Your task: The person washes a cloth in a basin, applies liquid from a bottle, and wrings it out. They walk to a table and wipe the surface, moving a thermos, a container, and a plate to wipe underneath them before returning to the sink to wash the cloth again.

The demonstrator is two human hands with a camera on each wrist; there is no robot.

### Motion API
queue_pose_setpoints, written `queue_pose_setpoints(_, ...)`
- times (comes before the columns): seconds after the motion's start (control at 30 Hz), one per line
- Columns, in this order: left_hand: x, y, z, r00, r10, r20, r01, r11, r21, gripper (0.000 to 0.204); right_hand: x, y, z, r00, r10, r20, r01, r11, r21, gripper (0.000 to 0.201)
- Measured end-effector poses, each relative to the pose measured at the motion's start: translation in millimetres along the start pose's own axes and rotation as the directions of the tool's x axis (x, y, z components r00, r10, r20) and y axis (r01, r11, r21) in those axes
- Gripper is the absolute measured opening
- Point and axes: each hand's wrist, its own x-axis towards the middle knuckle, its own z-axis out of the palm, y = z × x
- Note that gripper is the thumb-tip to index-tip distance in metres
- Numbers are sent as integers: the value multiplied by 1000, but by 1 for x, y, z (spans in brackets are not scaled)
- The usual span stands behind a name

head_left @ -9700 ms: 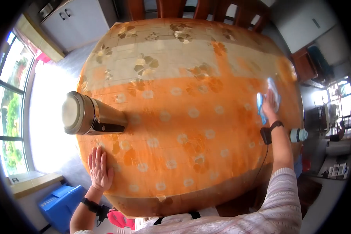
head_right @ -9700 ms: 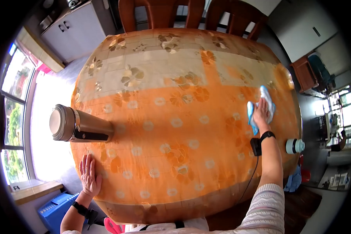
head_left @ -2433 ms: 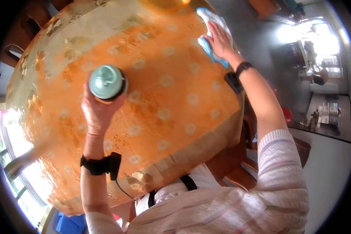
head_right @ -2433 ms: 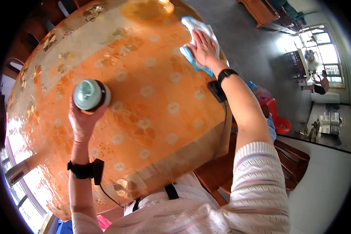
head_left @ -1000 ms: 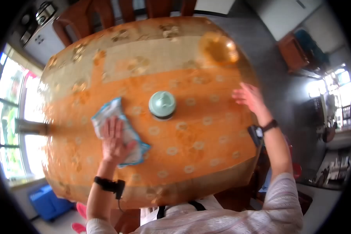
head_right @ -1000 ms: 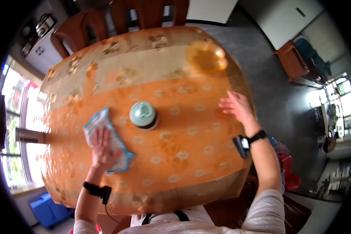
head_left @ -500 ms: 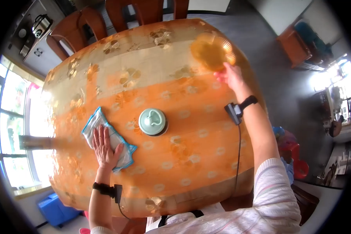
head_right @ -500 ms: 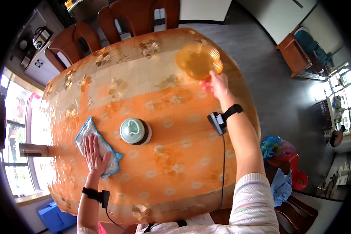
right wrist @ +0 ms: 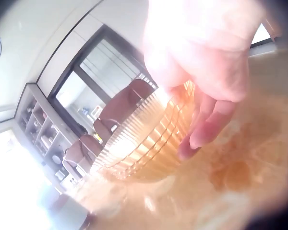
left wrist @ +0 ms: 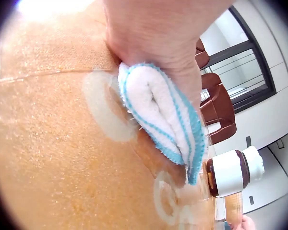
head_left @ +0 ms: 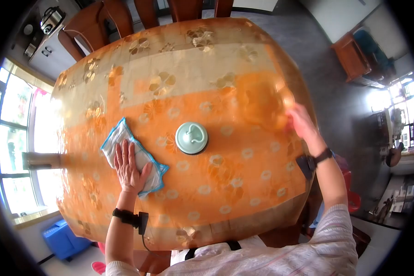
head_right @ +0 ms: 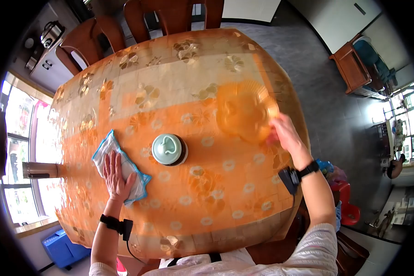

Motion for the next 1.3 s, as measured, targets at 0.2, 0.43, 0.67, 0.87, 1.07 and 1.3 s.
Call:
queue_pose_setpoints(0.2, -3, -3, -1, 1000, -1, -4, 1, 1000, -20, 79, -102, 33, 34, 918, 231, 323, -131, 944, -303, 26)
queue_pose_setpoints(0.43, -3, -7, 0, 1000, -10, 4, 10, 1000, -10, 80, -152, 54, 130, 692, 299, 657, -49, 928, -370, 57)
queue_pose_setpoints(0.67, -3, -6, -2, 1000, -13, -23, 13, 1000, -1, 78, -88, 7, 140, 852, -87, 516, 380, 780, -497, 87)
queue_pose_setpoints(0.87, -2, -6, -1, 998, -15, -54, 15, 1000, -11, 75, -47, -16, 214, 631, -519, 577, 773, 483, -410, 100)
queue_pose_setpoints(1.07, 0, -3, -3, 999, -38, -32, 36, 998, -48, 75, -35, -3, 221, 674, -508, 536, 691, 690, -215, 84)
queue_pose_setpoints(1.3, 0, -3, -2, 998, -41, -41, 39, 998, -40, 74, -42, -14, 228, 694, -533, 484, 688, 688, -230, 64)
